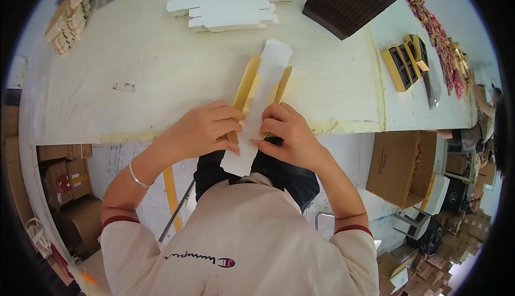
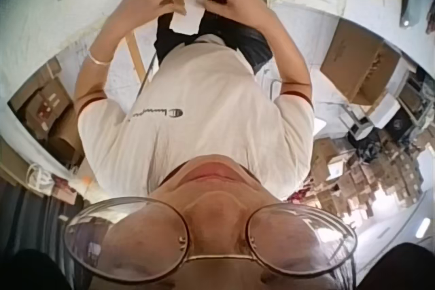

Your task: The person folds white cardboard pieces into rectangular box shapes and inserts them into dark brown outer boxes. The person repeats this process multiple times, stacking the completed boxes on the table.

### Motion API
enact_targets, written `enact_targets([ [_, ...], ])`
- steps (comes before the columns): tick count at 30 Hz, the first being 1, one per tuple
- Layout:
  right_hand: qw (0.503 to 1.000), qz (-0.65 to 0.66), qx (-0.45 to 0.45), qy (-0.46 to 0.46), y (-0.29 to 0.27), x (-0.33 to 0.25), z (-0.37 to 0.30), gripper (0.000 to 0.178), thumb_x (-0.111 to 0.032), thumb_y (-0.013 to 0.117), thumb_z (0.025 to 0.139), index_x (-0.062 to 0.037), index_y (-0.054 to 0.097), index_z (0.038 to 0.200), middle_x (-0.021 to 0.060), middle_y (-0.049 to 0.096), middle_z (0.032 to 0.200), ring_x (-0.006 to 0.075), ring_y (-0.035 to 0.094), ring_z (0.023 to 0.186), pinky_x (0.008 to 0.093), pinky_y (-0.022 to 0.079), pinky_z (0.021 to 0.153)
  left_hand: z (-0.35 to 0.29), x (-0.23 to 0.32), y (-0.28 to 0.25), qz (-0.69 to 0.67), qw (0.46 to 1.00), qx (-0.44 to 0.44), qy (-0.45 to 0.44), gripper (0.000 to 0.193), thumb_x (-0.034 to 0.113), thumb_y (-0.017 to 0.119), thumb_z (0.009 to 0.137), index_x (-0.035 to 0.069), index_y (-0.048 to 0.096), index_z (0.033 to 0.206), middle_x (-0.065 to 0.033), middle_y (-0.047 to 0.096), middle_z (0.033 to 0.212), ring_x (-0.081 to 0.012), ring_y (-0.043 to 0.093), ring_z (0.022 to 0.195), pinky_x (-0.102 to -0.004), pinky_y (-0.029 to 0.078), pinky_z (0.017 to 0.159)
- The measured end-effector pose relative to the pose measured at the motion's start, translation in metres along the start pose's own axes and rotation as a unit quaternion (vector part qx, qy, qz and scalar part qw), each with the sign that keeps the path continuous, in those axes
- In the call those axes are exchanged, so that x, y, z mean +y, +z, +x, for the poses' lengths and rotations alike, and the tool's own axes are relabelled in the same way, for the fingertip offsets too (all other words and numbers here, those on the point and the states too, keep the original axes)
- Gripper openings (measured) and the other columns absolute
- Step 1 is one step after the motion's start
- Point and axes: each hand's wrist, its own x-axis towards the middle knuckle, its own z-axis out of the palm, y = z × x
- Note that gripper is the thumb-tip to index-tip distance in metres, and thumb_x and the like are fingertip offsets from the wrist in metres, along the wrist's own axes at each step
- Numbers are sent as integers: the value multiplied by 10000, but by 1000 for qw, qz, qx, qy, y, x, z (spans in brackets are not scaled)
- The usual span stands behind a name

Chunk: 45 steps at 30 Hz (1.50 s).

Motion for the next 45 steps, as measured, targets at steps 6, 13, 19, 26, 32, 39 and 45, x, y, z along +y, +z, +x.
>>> enact_targets([
  [6, 999, -14, 46, 18, 18, -9, -3, 170, -23, 720, 720, -20, 556, 765, 88, 521, 845, 292, 525, 808, 375, 457, 684, 17, 10, 13, -9, 998, 31, -55, 240, 190, 773, 694, 81, 610, 833, -12, 617, 769, -232, 551, 742, -343, 461, 657],
  [13, 990, 110, -3, 91, 4, -15, -4, 358, 68, 707, 704, -21, 555, 1015, 136, 515, 1181, 264, 588, 893, 346, 492, 774, 19, 10, 21, -61, 996, 50, -44, 186, 102, 744, 722, 40, 577, 775, -67, 556, 741, -276, 510, 689, -378, 427, 620],
  [19, 989, -150, 10, -12, 9, -21, -25, 510, 24, 701, 708, 1, 531, 1188, 196, 446, 1349, 334, 555, 1051, 379, 482, 850, 21, 21, 18, -55, 993, 44, -92, 146, 95, 707, 767, 30, 577, 783, -94, 541, 737, -298, 548, 730, -407, 447, 638],
  [26, 986, -9, 145, -77, 25, 11, -24, 313, 0, 711, 738, 9, 614, 1035, 149, 568, 1138, 302, 577, 933, 376, 487, 795, 21, 15, 1, -241, 958, -38, -151, 217, 225, 624, 893, 23, 555, 930, -102, 569, 806, -254, 535, 743, -329, 442, 669],
  [32, 945, 224, 233, 55, 36, -2, -15, 316, 92, 652, 776, 0, 593, 1072, 137, 550, 1015, 246, 596, 770, 303, 522, 656, 18, 21, 11, -208, 959, 27, -193, 205, 188, 538, 965, 42, 475, 1095, -131, 551, 965, -315, 573, 835, -350, 469, 737],
  [39, 956, -193, 218, -24, 38, -10, -18, 377, -13, 706, 741, -44, 622, 1107, 163, 527, 1093, 240, 578, 787, 334, 502, 664, 20, 22, 23, -103, 975, 131, -149, 146, 61, 591, 905, 27, 520, 1028, -132, 486, 1147, -285, 600, 829, -364, 493, 685],
  [45, 960, -227, 160, -34, 38, -4, -13, 226, -35, 653, 713, -10, 621, 934, 105, 562, 953, 252, 551, 770, 349, 435, 601, 9, 28, 36, -47, 983, 141, -110, 54, 2, 650, 824, -7, 612, 861, -118, 562, 944, -264, 594, 752, -351, 499, 657],
])
